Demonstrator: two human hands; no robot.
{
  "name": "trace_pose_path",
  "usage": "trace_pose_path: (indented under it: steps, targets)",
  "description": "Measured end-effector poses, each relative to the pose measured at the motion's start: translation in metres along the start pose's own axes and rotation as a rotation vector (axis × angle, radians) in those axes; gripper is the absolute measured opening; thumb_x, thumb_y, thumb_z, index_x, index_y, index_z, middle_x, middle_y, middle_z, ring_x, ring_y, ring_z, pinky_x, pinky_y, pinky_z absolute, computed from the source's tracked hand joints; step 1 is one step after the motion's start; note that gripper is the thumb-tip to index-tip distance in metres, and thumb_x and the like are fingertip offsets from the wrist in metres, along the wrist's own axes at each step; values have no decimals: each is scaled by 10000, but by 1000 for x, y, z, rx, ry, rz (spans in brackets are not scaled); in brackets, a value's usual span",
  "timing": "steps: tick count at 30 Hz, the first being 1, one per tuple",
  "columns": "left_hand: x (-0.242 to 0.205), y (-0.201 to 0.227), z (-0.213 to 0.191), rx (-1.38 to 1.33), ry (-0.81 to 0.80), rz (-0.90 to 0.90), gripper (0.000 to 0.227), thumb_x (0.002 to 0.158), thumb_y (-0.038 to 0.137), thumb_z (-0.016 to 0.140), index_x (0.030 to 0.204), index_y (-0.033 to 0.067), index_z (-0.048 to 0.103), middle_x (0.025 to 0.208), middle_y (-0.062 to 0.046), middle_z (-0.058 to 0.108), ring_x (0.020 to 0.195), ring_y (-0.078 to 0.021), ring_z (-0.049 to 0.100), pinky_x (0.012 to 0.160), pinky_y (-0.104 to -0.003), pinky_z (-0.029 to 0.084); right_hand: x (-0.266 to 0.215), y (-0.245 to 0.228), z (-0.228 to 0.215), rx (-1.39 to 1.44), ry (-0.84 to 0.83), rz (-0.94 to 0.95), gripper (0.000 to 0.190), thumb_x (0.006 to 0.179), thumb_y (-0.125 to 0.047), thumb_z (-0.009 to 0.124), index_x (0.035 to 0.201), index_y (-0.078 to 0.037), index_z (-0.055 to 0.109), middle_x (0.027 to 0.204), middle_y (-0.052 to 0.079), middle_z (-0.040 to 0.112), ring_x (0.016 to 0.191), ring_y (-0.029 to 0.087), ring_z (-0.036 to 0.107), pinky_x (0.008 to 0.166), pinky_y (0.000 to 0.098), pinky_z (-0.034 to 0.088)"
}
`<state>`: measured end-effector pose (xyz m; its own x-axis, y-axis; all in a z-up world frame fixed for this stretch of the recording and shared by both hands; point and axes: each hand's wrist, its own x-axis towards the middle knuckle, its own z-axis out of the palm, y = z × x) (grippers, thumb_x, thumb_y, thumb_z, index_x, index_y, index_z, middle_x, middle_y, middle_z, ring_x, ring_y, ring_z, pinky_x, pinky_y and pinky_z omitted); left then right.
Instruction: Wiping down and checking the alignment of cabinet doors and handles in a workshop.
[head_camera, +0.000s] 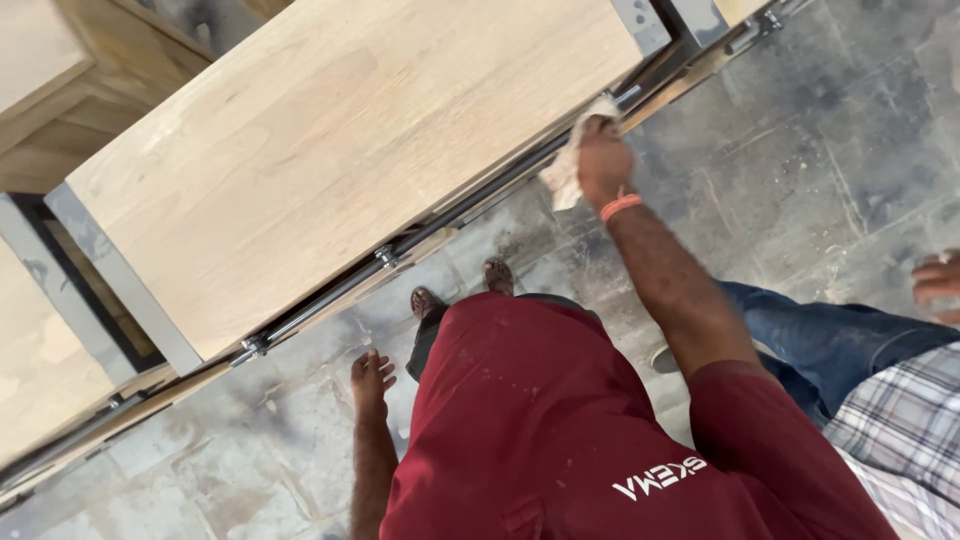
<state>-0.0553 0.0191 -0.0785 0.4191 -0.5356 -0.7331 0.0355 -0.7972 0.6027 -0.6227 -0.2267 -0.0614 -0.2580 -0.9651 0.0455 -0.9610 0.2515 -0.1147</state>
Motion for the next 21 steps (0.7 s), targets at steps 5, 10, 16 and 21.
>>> trace_pose_path:
  steps: [5, 10, 16, 21]
  targets:
    - [-16, -8, -8, 13, 9, 44, 482, 1015, 377, 600, 1333, 21, 535, 1126, -129, 699, 943, -232, 696, 732, -373, 581, 37, 39, -12, 15, 17, 58, 523, 929, -96, 632, 1399, 49, 454, 1193, 297, 657, 983, 421, 705, 755, 482, 577]
    - [-29, -47, -28, 3, 44, -5, 506, 1007, 388, 593, 1356, 28, 524, 1144, -130, 705, 953, -237, 716, 738, -378, 594, 59, 63, -27, 91, -157, 92, 660, 870, -68, 683, 1476, -23, 427, 1198, 310, 640, 999, 465, 676, 831, 525, 545]
    - [-49, -93, -55, -67, 136, -160, 525, 1008, 385, 608, 1377, 26, 503, 1163, -162, 693, 963, -275, 694, 743, -411, 579, 47, 48, -18, 165, -134, 111, 860, 783, -80, 821, 1526, -34, 391, 1230, 313, 630, 1044, 476, 661, 870, 518, 543]
    - [-49, -102, -56, -66, 131, -234, 524, 1014, 382, 606, 1385, 30, 495, 1184, -163, 680, 996, -281, 689, 767, -425, 561, 1, -10, -23, 390, 131, 126, 897, 796, 59, 701, 1555, 164, 235, 1254, 355, 597, 1046, 495, 648, 890, 497, 537]
